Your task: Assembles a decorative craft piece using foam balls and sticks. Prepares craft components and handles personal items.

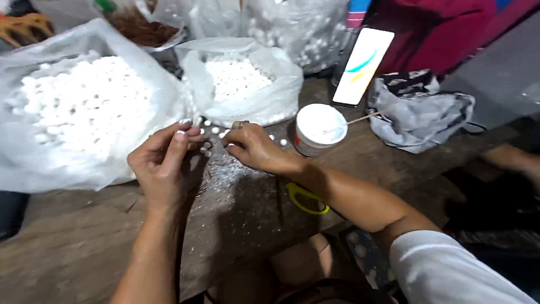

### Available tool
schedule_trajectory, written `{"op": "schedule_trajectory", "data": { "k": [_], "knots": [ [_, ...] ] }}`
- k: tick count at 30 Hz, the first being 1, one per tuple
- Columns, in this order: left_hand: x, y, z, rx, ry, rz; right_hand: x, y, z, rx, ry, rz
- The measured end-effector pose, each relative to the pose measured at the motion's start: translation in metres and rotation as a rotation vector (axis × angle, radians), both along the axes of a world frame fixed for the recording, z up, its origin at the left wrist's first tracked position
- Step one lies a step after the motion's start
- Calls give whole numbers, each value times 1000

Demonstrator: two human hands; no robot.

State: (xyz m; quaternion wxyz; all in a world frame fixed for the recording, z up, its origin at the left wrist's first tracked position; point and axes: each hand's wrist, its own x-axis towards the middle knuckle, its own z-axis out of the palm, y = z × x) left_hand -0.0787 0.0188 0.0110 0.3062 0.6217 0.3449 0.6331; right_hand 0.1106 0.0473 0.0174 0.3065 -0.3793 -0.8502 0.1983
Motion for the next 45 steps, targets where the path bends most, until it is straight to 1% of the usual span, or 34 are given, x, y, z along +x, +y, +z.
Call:
{"op": "schedule_trajectory", "data": {
  "k": [2, 3, 5, 6, 9, 13, 17, 20, 23, 29, 33, 35, 40, 45],
  "knots": [
    [5, -1, -8, 18, 92, 9, 6, -3, 3, -104, 183, -48],
    [10, -2, -11, 20, 125, 19, 9, -3, 6, -194, 254, -58],
    [20, -6, -15, 27, 160, 53, 16, -3, 10, -341, 360, -41],
    [25, -7, -16, 27, 156, 74, 18, -4, 12, -375, 401, -33],
    [36, -7, -13, -5, 112, 120, 20, -6, 15, -410, 528, -31],
    [48, -2, -4, -90, 96, 114, 21, -7, 16, -494, 680, -42],
    [57, 0, 6, -164, 74, 100, 21, -4, 12, -561, 798, -101],
    [59, 4, -3, -153, 46, 91, 21, -2, 10, -573, 823, -136],
    [55, 1, -11, -141, 68, 71, 20, -2, 8, -571, 800, -139],
    [49, -1, -14, -65, 112, 79, 17, -5, 9, -576, 803, -105],
    [50, -2, -15, -55, 93, 82, 17, -8, 11, -579, 786, -113],
    [52, -3, -16, -47, 48, 98, 17, -9, 11, -563, 765, -94],
    [51, -4, -10, -115, -15, 72, 21, -6, 8, -539, 737, -36],
    [52, -3, -11, -148, -42, 59, 21, -6, 7, -539, 760, -45]
  ]
}}
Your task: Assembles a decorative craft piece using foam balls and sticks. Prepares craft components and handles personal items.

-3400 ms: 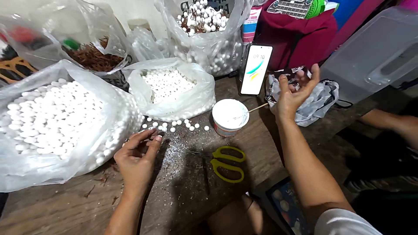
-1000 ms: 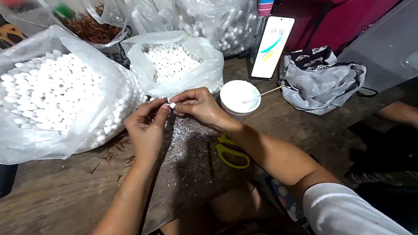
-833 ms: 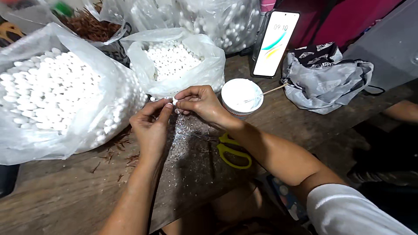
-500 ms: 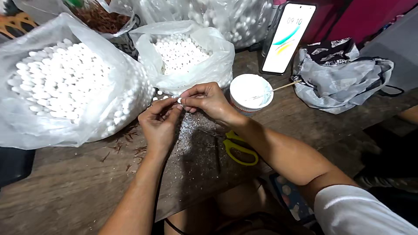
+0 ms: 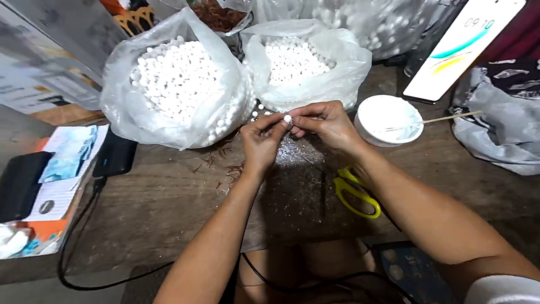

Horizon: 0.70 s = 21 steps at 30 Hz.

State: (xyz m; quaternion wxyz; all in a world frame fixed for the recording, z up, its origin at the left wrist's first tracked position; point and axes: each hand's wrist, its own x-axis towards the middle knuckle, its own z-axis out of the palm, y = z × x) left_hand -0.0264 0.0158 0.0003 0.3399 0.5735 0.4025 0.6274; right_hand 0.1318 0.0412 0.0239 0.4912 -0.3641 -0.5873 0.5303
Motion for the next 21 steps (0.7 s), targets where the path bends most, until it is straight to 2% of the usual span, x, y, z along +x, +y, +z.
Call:
{"op": "schedule_trajectory", "data": {
  "k": [5, 7, 9, 12, 14, 17, 21],
  "knots": [
    [1, -1, 0, 9, 35, 19, -1, 1, -3, 60, -44, -10],
    [-3, -1, -1, -2, 142, 14, 2, 2, -6, 129, -145, -29],
    [-8, -2, 1, 2, 288, 16, 7, 4, -7, 224, -356, -67],
    [-11, 1, -2, 155, 441, 121, 10, 3, -6, 358, -766, -63],
    [-12, 5, -3, 234, 490, 186, 6, 3, -7, 406, -920, -26],
    [-19, 11, -1, 304, 516, 228, 6, 1, -6, 453, -996, -19],
    [-39, 18, 8, 393, 421, 333, 25, -10, 12, 538, -883, -131]
  ]
}}
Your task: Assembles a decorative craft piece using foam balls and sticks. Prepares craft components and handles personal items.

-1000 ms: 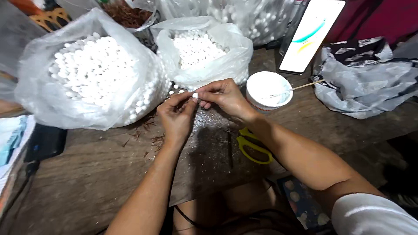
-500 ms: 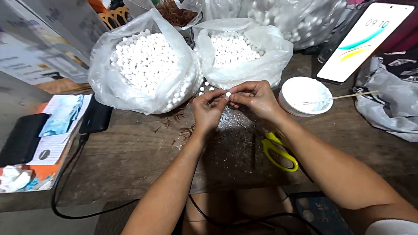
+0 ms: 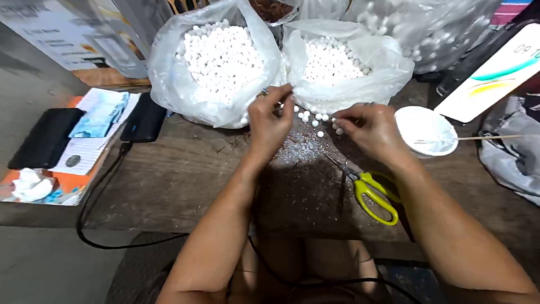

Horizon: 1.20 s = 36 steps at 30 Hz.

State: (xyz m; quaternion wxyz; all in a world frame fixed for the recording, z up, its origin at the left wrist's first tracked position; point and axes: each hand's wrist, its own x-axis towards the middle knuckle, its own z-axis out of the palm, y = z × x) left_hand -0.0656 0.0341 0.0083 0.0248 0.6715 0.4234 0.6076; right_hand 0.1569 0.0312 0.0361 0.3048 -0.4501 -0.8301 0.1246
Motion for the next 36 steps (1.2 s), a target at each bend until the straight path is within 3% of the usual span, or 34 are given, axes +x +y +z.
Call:
{"op": "schedule_trajectory", "data": {
  "k": [3, 8, 16, 19, 24, 29, 32, 36],
  "knots": [
    [-13, 4, 7, 57, -83, 18, 9, -15, 8, 69, 73, -38],
    [-25, 4, 18, 139, -218, -83, -5, -43, -3, 44, -11, 75],
    [-44, -2, 41, -63, -700, -295, -69, -28, -6, 6, -120, 370],
    [-44, -2, 44, -99, -762, -297, -88, -16, -7, -56, -179, 405],
    [-39, -2, 42, -96, -700, -293, -98, -3, -9, -70, -273, 414],
    [-24, -5, 33, -107, -401, -290, -59, 1, 7, -28, -48, 225],
    [-7, -10, 25, -79, -150, -274, -29, 4, 11, -136, 71, 139],
    [5, -15, 17, -105, 55, -395, -6, 4, 11, -357, 266, 156]
  ]
}}
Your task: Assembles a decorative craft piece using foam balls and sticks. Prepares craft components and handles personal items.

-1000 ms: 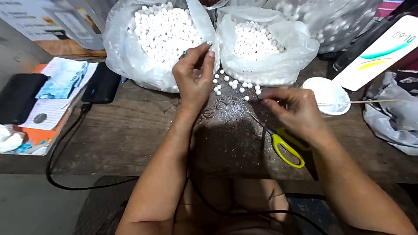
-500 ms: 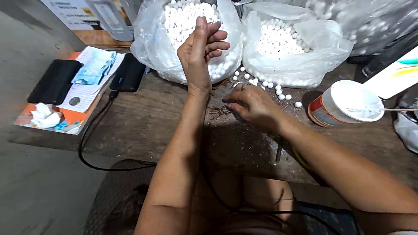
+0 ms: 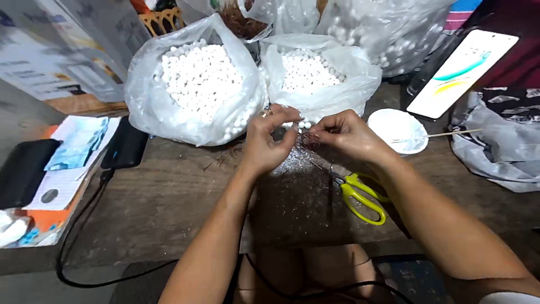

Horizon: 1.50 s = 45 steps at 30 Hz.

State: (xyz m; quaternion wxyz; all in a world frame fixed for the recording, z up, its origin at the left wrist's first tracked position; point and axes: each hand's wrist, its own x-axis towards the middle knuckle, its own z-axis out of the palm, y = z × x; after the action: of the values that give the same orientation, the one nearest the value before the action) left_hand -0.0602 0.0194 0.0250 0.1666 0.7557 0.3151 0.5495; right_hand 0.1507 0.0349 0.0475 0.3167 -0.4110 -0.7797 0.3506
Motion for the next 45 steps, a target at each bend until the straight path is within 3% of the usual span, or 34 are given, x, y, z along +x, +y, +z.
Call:
{"op": "schedule_trajectory", "data": {
  "k": [5, 12, 16, 20, 25, 29, 35, 40, 42, 45],
  "knots": [
    [3, -2, -3, -3, 100, -76, 6, -3, -5, -205, 156, 31],
    [9, -4, -10, 10, 176, -86, 9, -4, -6, -228, 150, 63],
    [13, -6, -12, -7, 118, -81, 10, -8, -4, -286, 236, -13],
    [17, -8, -11, -97, -91, -49, 37, -56, -1, 4, 95, -153],
    [27, -15, -11, -197, -218, -42, 106, -92, -31, 92, 333, -432],
    [44, -17, -6, -222, -220, -49, 129, -83, -24, 158, 416, -693],
    [74, -17, -3, -205, -195, -31, 133, -68, -18, 328, 309, -661],
    [73, -17, -20, -181, -130, 10, 136, -79, -14, 496, 271, -576],
    [68, -17, -25, -161, -106, 30, 143, -80, -9, 561, 326, -599],
    [66, -18, -25, -141, -100, 46, 145, -78, -4, 484, 505, -685]
  ]
}}
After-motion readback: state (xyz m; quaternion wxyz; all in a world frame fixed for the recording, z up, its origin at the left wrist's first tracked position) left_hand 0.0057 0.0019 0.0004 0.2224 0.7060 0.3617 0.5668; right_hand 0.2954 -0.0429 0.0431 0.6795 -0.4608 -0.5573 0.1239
